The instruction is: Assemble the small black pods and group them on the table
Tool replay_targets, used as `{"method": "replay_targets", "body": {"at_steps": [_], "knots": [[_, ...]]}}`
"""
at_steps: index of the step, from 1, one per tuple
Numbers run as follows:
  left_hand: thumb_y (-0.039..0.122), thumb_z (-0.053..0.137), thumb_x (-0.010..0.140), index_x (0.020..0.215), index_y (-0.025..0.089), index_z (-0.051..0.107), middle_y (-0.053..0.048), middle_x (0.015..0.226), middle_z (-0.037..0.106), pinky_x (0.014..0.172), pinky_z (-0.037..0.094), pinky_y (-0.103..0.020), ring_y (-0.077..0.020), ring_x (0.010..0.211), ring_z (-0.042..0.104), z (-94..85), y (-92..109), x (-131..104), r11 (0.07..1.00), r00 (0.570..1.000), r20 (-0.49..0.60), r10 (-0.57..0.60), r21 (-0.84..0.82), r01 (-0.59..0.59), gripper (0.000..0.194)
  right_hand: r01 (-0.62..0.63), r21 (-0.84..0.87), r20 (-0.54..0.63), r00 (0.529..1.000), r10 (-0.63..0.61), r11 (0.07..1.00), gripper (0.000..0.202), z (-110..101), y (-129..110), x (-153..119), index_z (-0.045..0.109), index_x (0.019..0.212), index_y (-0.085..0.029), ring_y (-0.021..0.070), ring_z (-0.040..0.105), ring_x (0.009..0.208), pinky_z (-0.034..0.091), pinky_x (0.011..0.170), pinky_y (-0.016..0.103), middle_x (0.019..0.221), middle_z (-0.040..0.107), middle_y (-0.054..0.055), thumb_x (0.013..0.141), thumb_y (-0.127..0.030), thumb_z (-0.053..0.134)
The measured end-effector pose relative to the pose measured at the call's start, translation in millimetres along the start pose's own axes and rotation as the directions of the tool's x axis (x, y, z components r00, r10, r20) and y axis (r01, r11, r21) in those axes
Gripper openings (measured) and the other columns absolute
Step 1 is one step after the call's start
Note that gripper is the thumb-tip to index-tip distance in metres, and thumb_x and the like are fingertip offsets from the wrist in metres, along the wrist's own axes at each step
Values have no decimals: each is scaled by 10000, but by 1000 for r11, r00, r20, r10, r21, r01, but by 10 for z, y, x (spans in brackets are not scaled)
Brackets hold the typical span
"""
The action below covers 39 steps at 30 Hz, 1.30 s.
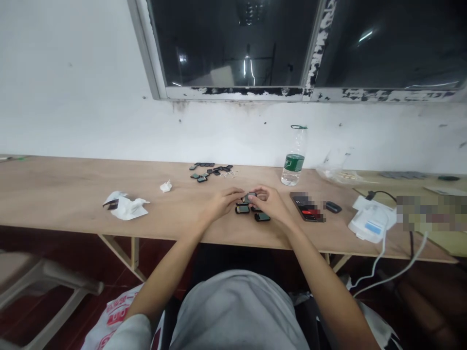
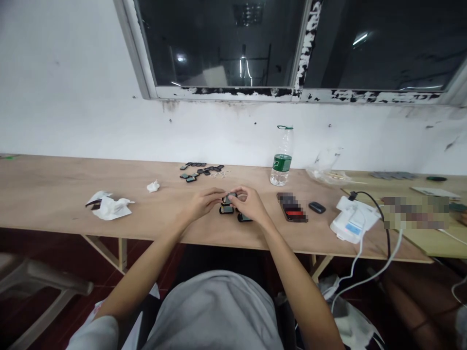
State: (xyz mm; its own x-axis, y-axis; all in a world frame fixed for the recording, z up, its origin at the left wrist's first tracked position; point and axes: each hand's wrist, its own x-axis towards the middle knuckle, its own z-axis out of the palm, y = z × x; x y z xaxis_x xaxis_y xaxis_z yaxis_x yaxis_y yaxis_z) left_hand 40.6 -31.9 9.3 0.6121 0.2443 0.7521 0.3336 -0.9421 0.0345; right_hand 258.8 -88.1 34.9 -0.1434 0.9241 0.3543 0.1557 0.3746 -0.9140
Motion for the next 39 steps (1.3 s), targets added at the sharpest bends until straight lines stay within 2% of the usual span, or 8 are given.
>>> {"method": "replay_targets", "body": {"at_steps": [4, 7, 12, 18, 22, 30, 34, 39], "knots": [[67, 425, 991, 1309, 237, 652, -92, 1197, 702, 887, 600, -320, -188, 1069, 693, -13, -13, -7, 1000, 1000, -12, 24, 13, -24, 427, 16, 29, 18, 1000, -17, 999, 322, -7, 2, 0, 668, 953, -175, 207, 750, 736, 625, 681, 322, 985, 756, 99, 787, -433, 768], [84, 450, 989, 1298, 238, 661, -93, 1190, 709, 898, 601, -327, -192, 1058, 698, -21, -10, -5, 1000, 999, -33, 21, 18, -20, 404, 29, 26, 26, 999, -29, 999, 328, -13, -4, -5, 673, 971, -173, 217, 754, 759, 626, 702, 331, 992, 755, 105, 800, -439, 760], [131, 510, 984, 1301, 240, 657, -96, 1221, 705, 928, 601, -349, -204, 1084, 695, -3, -10, -18, 999, 999, -13, -39, 21, 39, 366, 30, 20, 22, 999, -30, 999, 326, 2, -36, -12, 662, 966, -182, 214, 753, 766, 620, 697, 324, 989, 754, 99, 804, -451, 750], [-6, 432, 904, 1316, 224, 645, -86, 1319, 673, 1011, 575, -381, -207, 1184, 664, -5, -11, -35, 998, 998, -16, -54, 43, 55, 518, 52, 24, -3, 999, -52, 998, 393, 15, -9, -3, 614, 970, -182, 207, 742, 740, 586, 639, 301, 958, 749, 94, 779, -494, 758], [-24, 420, 890, 1317, 229, 647, -81, 1338, 665, 1019, 571, -388, -214, 1197, 659, -28, 5, -12, 999, 998, 15, -54, 9, 54, 546, 58, 31, -3, 998, -58, 998, 393, 0, 20, 3, 612, 966, -183, 220, 741, 752, 584, 648, 312, 931, 743, 91, 777, -493, 765], [229, 514, 1011, 1251, 217, 678, -100, 1295, 694, 989, 577, -377, -214, 1142, 689, 29, -10, -24, 996, 996, -13, -91, -19, 91, 291, 39, 62, 6, 999, -39, 997, 378, 7, 69, 39, 610, 959, -185, 215, 745, 761, 599, 681, 323, 978, 738, 90, 773, -474, 768], [279, 460, 1028, 1191, 178, 673, -106, 1181, 740, 924, 587, -365, -213, 1040, 722, -35, -58, -21, 967, 970, 9, -243, -75, 243, 286, 2, -21, 6, 1000, -2, 1000, 328, 8, 151, 63, 601, 996, -182, 207, 742, 744, 574, 642, 295, 951, 735, 87, 804, -412, 733], [291, 401, 1010, 1007, 174, 644, -66, 956, 745, 832, 564, -336, -212, 894, 708, -220, -240, -85, 859, 857, 87, -508, -21, 511, 270, 30, -178, 72, 997, -18, 984, 247, 1, 272, 52, 612, 1019, -191, 160, 700, 672, 535, 579, 260, 1037, 725, 79, 823, -324, 682]]}}
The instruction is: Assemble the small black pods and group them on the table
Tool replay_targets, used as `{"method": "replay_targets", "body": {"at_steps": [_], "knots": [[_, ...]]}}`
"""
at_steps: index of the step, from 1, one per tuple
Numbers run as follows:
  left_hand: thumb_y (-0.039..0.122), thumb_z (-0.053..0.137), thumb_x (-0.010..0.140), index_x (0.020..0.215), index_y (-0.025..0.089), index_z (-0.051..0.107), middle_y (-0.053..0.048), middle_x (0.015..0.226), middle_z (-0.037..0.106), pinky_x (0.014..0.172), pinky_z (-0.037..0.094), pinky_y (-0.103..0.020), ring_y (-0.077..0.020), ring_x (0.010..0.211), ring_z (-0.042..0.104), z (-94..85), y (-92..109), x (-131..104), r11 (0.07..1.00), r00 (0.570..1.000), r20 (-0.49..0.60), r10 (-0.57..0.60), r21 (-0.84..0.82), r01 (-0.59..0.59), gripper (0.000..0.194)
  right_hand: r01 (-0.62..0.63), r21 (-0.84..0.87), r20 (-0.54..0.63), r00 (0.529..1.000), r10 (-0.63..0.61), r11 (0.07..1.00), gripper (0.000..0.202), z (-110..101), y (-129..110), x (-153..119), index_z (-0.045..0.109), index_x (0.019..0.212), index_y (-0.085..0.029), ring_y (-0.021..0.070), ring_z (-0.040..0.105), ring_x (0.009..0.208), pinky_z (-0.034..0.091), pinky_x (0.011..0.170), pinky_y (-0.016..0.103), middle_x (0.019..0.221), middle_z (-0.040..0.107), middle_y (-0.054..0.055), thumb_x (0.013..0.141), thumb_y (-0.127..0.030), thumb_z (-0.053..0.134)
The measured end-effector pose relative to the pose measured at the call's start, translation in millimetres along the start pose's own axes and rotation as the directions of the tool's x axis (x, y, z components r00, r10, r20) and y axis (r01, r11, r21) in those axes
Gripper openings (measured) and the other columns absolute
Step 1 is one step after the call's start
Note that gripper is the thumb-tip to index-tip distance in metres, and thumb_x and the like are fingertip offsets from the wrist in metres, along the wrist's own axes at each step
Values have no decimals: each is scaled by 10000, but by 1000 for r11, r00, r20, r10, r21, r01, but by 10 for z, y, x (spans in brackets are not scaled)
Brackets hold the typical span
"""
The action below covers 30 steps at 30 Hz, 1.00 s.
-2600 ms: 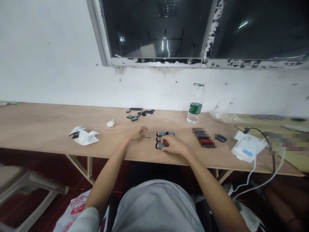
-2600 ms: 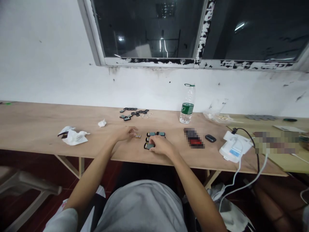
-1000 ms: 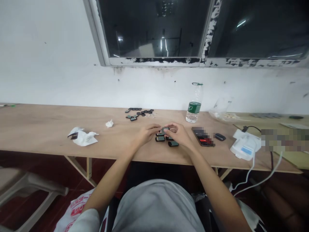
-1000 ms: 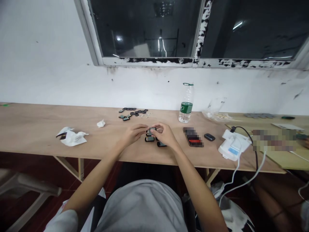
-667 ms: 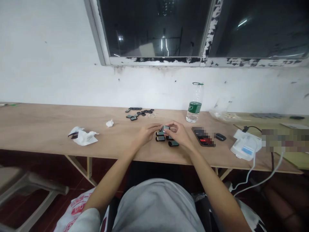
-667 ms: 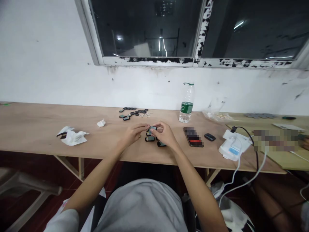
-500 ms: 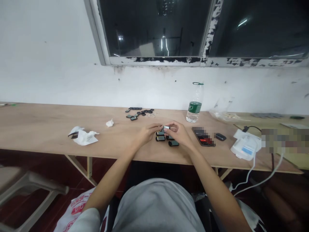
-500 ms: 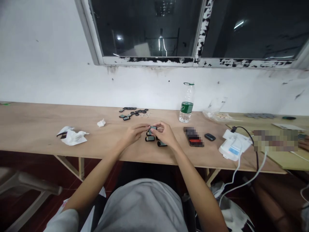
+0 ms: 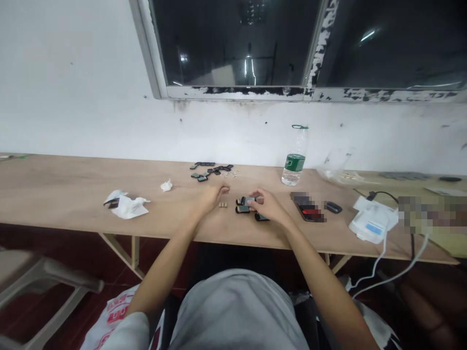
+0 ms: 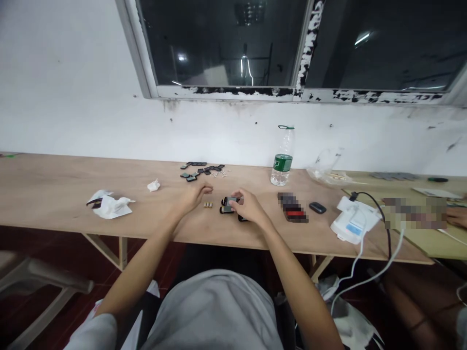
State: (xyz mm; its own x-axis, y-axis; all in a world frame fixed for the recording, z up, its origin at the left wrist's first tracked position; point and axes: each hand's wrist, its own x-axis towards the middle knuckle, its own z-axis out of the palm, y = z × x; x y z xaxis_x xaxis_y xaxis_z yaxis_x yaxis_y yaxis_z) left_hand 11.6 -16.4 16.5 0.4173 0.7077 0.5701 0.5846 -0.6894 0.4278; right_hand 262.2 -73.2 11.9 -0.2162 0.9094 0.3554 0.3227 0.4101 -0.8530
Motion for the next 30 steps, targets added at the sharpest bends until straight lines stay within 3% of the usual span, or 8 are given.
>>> {"method": "replay_targets", "body": {"at_steps": [5, 8, 11, 17, 21, 25, 28, 30], "knots": [[215, 525, 856, 914, 182, 580, -51, 866, 691, 765, 535, -343, -219, 805, 652, -110, -363, -43, 990, 984, 125, -126, 83, 116, 87, 9, -169, 162, 987, 19, 986, 104, 50, 23, -25, 676, 902, -179, 156, 648, 681, 488, 609, 244, 828, 727, 36, 811, -229, 669], [174, 591, 735, 947, 194, 548, -23, 834, 675, 727, 534, -324, -205, 771, 645, -108, -526, -75, 982, 943, 274, -191, 44, 186, 217, 38, -286, 172, 985, 12, 957, 68, 85, 25, -25, 698, 860, -173, 153, 618, 704, 457, 651, 248, 790, 714, 29, 802, -196, 669], [180, 621, 681, 975, 197, 545, -20, 844, 673, 688, 529, -298, -195, 766, 649, -66, -605, -91, 970, 908, 351, -227, 0, 243, 304, 51, -385, 201, 979, 29, 922, 53, 102, 36, -28, 697, 826, -173, 145, 582, 668, 408, 617, 245, 762, 691, 19, 808, -214, 668], [190, 661, 646, 962, 190, 599, -38, 880, 693, 675, 533, -290, -202, 779, 661, -21, -598, -83, 969, 903, 358, -238, 23, 246, 322, 48, -439, 250, 966, 71, 897, 66, 112, 28, -36, 688, 781, -170, 153, 592, 643, 407, 605, 253, 743, 695, 31, 826, -218, 676], [247, 645, 736, 1017, 181, 639, -60, 920, 720, 718, 544, -307, -211, 814, 670, -79, -573, -71, 984, 924, 342, -170, 8, 179, 289, 139, -433, 197, 979, -58, 891, 127, 139, 64, -12, 714, 877, -180, 190, 644, 810, 474, 756, 289, 900, 725, 61, 890, -147, 592], [128, 496, 741, 1092, 156, 661, -65, 897, 727, 779, 548, -336, -204, 813, 675, -142, -588, -73, 986, 935, 317, -158, 0, 167, 389, 217, -520, 140, 976, -168, 826, 265, 179, 196, 8, 727, 1073, -170, 241, 614, 1071, 456, 985, 360, 1093, 685, 120, 943, -107, 505], [83, 464, 686, 1169, 155, 649, -36, 814, 717, 755, 556, -331, -192, 755, 675, -179, -578, -82, 983, 920, 355, -169, -3, 182, 523, 261, -552, 191, 964, -185, 792, 287, 194, 275, 12, 739, 1065, -165, 258, 590, 1107, 445, 1009, 381, 1091, 682, 129, 945, -83, 491], [101, 480, 708, 1168, 161, 658, -49, 858, 735, 769, 560, -338, -205, 799, 687, -201, -538, -83, 987, 928, 339, -156, 17, 160, 497, 284, -546, 215, 957, -195, 788, 277, 193, 292, 16, 743, 1039, -175, 261, 581, 1113, 442, 1009, 392, 1102, 688, 126, 945, -83, 499]]}}
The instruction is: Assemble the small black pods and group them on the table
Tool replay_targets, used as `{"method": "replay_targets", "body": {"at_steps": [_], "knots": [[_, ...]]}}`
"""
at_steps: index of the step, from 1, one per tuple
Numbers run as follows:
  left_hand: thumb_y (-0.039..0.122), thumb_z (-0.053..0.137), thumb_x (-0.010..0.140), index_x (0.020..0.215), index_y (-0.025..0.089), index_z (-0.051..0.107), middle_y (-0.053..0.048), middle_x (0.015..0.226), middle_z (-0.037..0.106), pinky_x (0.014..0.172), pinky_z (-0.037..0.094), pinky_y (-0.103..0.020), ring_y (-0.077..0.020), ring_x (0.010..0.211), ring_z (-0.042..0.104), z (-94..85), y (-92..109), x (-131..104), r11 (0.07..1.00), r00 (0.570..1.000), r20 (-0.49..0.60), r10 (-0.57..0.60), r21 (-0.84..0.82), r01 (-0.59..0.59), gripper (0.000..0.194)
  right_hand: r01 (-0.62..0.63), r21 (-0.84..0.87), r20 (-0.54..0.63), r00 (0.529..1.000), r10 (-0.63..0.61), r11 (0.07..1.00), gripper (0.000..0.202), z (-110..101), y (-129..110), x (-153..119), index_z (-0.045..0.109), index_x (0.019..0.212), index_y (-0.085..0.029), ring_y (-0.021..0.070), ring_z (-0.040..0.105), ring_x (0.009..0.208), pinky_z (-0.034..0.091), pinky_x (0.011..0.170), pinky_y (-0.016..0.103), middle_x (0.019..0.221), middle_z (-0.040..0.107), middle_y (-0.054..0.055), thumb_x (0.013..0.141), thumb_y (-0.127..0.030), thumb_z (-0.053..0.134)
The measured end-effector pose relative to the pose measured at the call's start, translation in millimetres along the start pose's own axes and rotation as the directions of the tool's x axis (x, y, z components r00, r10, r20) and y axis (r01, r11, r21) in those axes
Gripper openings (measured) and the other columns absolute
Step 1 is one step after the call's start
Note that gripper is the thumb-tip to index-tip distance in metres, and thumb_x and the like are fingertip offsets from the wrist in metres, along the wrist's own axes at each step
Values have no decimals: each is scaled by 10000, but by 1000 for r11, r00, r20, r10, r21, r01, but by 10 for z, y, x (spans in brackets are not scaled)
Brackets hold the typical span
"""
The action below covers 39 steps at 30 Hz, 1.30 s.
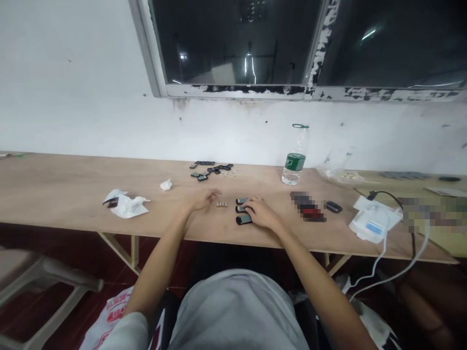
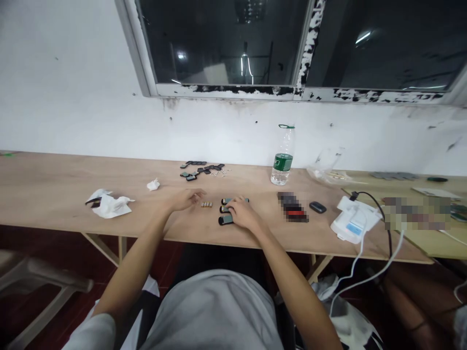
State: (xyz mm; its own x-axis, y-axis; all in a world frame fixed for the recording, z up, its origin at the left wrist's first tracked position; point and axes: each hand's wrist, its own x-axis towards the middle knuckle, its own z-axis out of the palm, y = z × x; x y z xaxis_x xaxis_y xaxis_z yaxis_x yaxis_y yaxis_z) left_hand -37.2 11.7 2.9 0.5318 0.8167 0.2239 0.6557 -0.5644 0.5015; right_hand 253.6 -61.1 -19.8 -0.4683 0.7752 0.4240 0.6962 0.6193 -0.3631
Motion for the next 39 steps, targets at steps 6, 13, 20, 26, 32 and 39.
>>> {"method": "replay_targets", "body": {"at_steps": [6, 13, 20, 26, 32, 39], "knots": [[280, 545, 855, 1025, 155, 685, -106, 994, 740, 782, 556, -353, -239, 869, 684, -31, 209, -10, 996, 996, -59, 61, 75, -57, 253, 6, -7, 10, 1000, -5, 1000, 213, -15, 12, 18, 723, 1000, -184, 272, 566, 1081, 430, 994, 411, 1074, 720, 104, 915, -85, 555], [335, 538, 907, 967, 167, 690, -85, 983, 684, 775, 538, -338, -217, 846, 647, 56, 447, -7, 990, 992, 14, 126, 67, -126, 234, -15, 76, -1, 1000, 15, 997, 236, -12, 53, 29, 673, 1025, -190, 259, 572, 1070, 426, 984, 395, 1096, 704, 85, 842, -56, 610], [302, 494, 961, 1068, 170, 688, -95, 1046, 655, 790, 520, -344, -206, 859, 630, 278, 569, 49, 968, 970, 47, 240, 63, -243, 258, -39, 279, -9, 999, 43, 959, 341, -8, 70, 53, 674, 1107, -176, 206, 636, 940, 486, 874, 323, 1037, 711, 70, 814, -39, 563], [235, 507, 953, 1082, 168, 688, -92, 1053, 651, 783, 528, -330, -198, 853, 631, 365, 579, 73, 946, 950, 37, 311, 86, -313, 232, -26, 210, -49, 998, 37, 977, 206, -53, 44, 61, 738, 977, -192, 232, 663, 959, 490, 884, 338, 1022, 753, 79, 857, -107, 593], [200, 503, 969, 1183, 186, 643, -90, 1125, 650, 818, 563, -325, -197, 938, 651, 352, 739, 61, 905, 896, -134, 423, 99, -413, 256, -61, 335, -216, 966, 140, 940, 213, -121, -19, 88, 743, 1024, -179, 212, 678, 854, 515, 791, 316, 987, 764, 76, 865, -195, 602], [190, 467, 1015, 1299, 220, 626, -94, 1297, 658, 988, 561, -379, -219, 1148, 658, 455, 656, 106, 830, 796, -249, 551, 262, -493, 326, -87, 562, -185, 956, 227, 823, 234, -200, -82, 93, 729, 1006, -148, 207, 708, 803, 548, 735, 311, 979, 769, 101, 856, -301, 635]]}}
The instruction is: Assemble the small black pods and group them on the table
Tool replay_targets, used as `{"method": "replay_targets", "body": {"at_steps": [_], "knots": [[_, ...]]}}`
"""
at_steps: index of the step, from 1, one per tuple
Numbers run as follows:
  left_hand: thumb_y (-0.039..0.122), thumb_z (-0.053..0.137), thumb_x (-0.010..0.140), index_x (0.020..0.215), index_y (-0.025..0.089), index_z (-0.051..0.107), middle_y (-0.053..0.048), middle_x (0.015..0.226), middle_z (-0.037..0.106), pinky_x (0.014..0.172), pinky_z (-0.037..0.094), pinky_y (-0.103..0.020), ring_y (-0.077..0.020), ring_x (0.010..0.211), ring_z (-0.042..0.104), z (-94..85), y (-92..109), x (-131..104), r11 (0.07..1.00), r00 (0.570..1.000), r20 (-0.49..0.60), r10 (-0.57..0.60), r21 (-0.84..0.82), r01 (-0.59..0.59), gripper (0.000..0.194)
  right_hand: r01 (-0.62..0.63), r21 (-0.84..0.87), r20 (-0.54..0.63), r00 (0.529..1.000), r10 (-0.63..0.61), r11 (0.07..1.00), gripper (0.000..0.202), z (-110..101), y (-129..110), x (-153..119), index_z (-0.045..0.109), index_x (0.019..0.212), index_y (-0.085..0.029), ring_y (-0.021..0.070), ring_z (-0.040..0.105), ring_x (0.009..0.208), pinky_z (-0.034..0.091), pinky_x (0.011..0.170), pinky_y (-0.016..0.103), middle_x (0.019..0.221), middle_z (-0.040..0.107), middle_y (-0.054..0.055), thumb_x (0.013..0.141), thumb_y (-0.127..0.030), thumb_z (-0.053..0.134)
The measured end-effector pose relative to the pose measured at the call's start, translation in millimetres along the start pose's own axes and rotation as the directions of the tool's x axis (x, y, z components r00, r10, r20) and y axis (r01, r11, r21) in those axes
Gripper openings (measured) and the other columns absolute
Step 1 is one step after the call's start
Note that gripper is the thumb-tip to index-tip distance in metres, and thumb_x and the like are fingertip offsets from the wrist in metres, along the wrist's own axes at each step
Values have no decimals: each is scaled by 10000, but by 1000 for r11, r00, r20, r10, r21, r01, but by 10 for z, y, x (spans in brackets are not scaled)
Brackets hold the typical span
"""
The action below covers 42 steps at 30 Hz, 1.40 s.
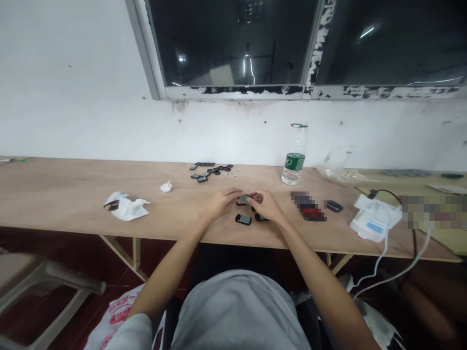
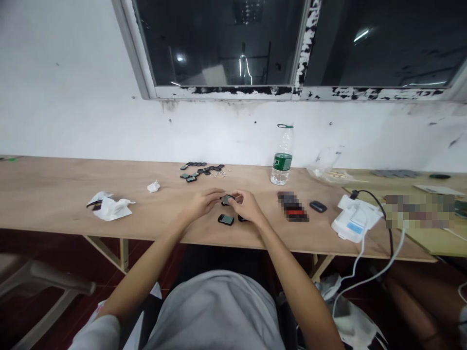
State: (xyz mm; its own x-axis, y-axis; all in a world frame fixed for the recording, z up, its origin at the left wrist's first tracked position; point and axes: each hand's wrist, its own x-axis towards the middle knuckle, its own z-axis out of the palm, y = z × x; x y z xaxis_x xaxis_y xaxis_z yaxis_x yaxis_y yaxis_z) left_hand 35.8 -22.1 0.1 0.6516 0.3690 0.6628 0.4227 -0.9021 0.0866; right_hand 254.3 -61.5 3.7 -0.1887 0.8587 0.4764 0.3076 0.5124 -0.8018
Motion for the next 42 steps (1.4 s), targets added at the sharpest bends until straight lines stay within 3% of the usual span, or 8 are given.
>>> {"method": "replay_targets", "body": {"at_steps": [3, 9, 15, 21, 33, 42], "knots": [[177, 471, 1014, 1288, 220, 643, -98, 1354, 638, 992, 572, -386, -223, 1175, 659, 28, -27, -22, 1000, 999, -36, 16, 18, -16, 326, -11, 39, 12, 1000, 10, 999, 232, -21, -49, -2, 737, 983, -152, 218, 723, 830, 562, 773, 328, 985, 774, 104, 850, -321, 651], [167, 461, 1013, 1328, 211, 634, -109, 1274, 690, 946, 608, -386, -218, 1122, 694, 1, -45, -15, 997, 996, -57, 65, -40, -67, 362, -33, 116, 37, 999, 29, 993, 243, -58, -91, 0, 745, 935, -155, 243, 732, 881, 570, 816, 353, 973, 782, 102, 823, -362, 686], [190, 523, 998, 1302, 210, 662, -105, 1256, 717, 972, 604, -386, -227, 1134, 702, -1, -58, -17, 996, 992, -91, 85, -26, -88, 335, -66, 124, 67, 996, 58, 990, 281, -80, -98, -6, 742, 943, -146, 235, 723, 860, 568, 776, 341, 979, 777, 106, 817, -393, 702], [125, 470, 995, 1347, 233, 625, -90, 1309, 692, 983, 598, -386, -216, 1158, 689, 30, -46, -54, 997, 996, -58, 74, 40, -72, 400, -107, 145, 92, 991, 94, 984, 326, -116, -107, -19, 741, 949, -146, 212, 697, 783, 557, 681, 311, 957, 767, 102, 802, -436, 718], [38, 405, 944, 1335, 235, 626, -94, 1341, 668, 1019, 568, -381, -209, 1205, 663, 89, -62, -88, 999, 998, -56, 31, 24, -30, 490, -246, 209, 112, 967, 227, 946, 318, -173, -124, -25, 751, 1007, -144, 186, 691, 745, 573, 703, 308, 912, 766, 83, 795, -381, 768], [83, 420, 962, 1349, 224, 618, -85, 1348, 670, 1039, 562, -403, -212, 1227, 649, 2, -32, -33, 998, 1000, -13, 11, -56, -11, 457, -229, 213, 91, 973, 214, 950, 333, -134, -89, -13, 758, 977, -140, 198, 708, 780, 579, 722, 313, 973, 776, 101, 788, -414, 775]]}}
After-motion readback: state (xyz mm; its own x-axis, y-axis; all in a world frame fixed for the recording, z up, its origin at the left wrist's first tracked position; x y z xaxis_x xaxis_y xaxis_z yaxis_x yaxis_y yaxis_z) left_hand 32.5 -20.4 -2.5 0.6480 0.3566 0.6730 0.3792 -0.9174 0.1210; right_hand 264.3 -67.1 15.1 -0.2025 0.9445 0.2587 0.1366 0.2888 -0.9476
